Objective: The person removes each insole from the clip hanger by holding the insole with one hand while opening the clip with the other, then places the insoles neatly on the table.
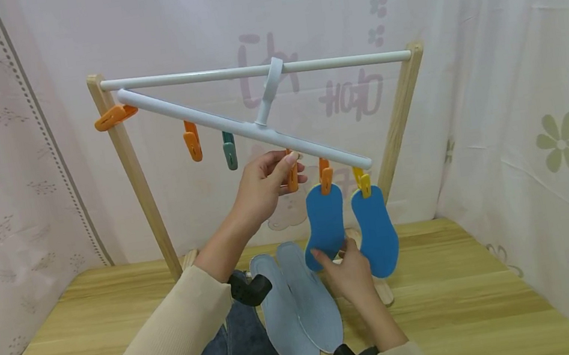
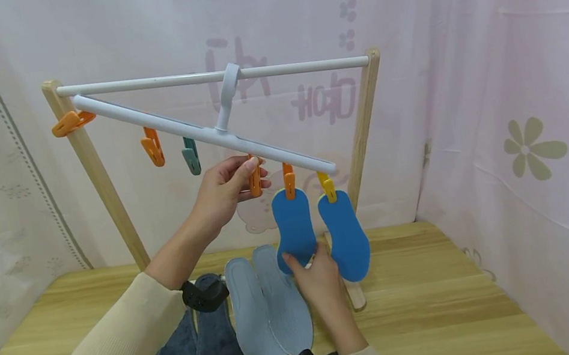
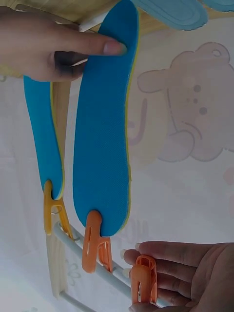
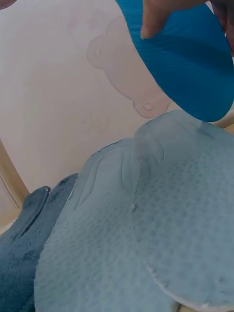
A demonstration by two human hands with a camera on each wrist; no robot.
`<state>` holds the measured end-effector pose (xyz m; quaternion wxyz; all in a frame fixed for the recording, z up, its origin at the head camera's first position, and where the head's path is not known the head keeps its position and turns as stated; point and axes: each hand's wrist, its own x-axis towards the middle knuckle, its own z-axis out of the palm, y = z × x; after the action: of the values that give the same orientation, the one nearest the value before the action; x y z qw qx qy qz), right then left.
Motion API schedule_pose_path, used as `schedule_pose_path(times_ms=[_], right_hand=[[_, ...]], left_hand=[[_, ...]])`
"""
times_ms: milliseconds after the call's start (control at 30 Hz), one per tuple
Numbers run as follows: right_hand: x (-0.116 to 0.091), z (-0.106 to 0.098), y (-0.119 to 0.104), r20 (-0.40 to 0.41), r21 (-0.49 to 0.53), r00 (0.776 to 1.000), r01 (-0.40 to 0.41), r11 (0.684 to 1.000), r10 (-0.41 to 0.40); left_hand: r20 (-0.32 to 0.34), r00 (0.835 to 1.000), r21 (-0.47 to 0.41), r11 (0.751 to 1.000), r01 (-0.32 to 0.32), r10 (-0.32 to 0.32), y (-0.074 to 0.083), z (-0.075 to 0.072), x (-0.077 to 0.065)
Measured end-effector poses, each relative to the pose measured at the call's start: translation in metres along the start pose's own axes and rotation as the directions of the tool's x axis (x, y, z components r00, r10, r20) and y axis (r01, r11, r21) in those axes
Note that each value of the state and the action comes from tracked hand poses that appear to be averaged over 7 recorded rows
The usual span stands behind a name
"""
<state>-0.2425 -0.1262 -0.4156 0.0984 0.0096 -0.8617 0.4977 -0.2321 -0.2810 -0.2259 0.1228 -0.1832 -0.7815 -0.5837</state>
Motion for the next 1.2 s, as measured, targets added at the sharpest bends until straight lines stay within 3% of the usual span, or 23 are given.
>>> schedule_pose_path(times_ms=[200, 367, 600, 733, 800, 1000, 1200], right_hand=[[-0.001, -0.002, -0.003, -0.001, 0.076, 1.000, -0.018, 0.997, 0.018], [0.001, -0.003, -0.004, -0.026, 0.173, 1.000, 0.012, 0.985, -0.008], [0.001, -0.007, -0.006, -0.056, 0.348, 0.992, 0.128, 0.929, -0.116], [0.002, -0.008, -0.009, -0.099, 0.456, 0.972, 0.234, 0.859, -0.212], [0.002, -0.010, -0.011, -0.093, 0.495, 0.968, 0.248, 0.833, -0.233], [0.000, -0.015, -0.015, -0.027, 0.533, 0.975, 0.201, 0.822, -0.222], [-0.002, -0.018, -0.020, -0.017, 0.567, 0.964, 0.229, 0.792, -0.267]], left_hand=[[-0.001, 1.000, 0.002, 1.000, -0.005, 0.005, 0.000, -0.001, -0.001], [0.004, 1.000, 0.000, 1.000, -0.012, 0.012, -0.001, -0.001, -0.001], [0.008, 1.000, 0.007, 1.000, -0.019, 0.019, -0.001, -0.001, -0.002], [0.005, 1.000, 0.014, 1.000, -0.020, 0.019, 0.000, 0.000, -0.002], [0.005, 1.000, 0.016, 1.000, -0.020, 0.020, 0.000, 0.000, -0.003], [0.005, 1.000, 0.020, 1.000, -0.020, 0.020, 0.001, 0.000, -0.003], [0.007, 1.000, 0.024, 1.000, -0.017, 0.017, 0.001, 0.000, -0.003]])
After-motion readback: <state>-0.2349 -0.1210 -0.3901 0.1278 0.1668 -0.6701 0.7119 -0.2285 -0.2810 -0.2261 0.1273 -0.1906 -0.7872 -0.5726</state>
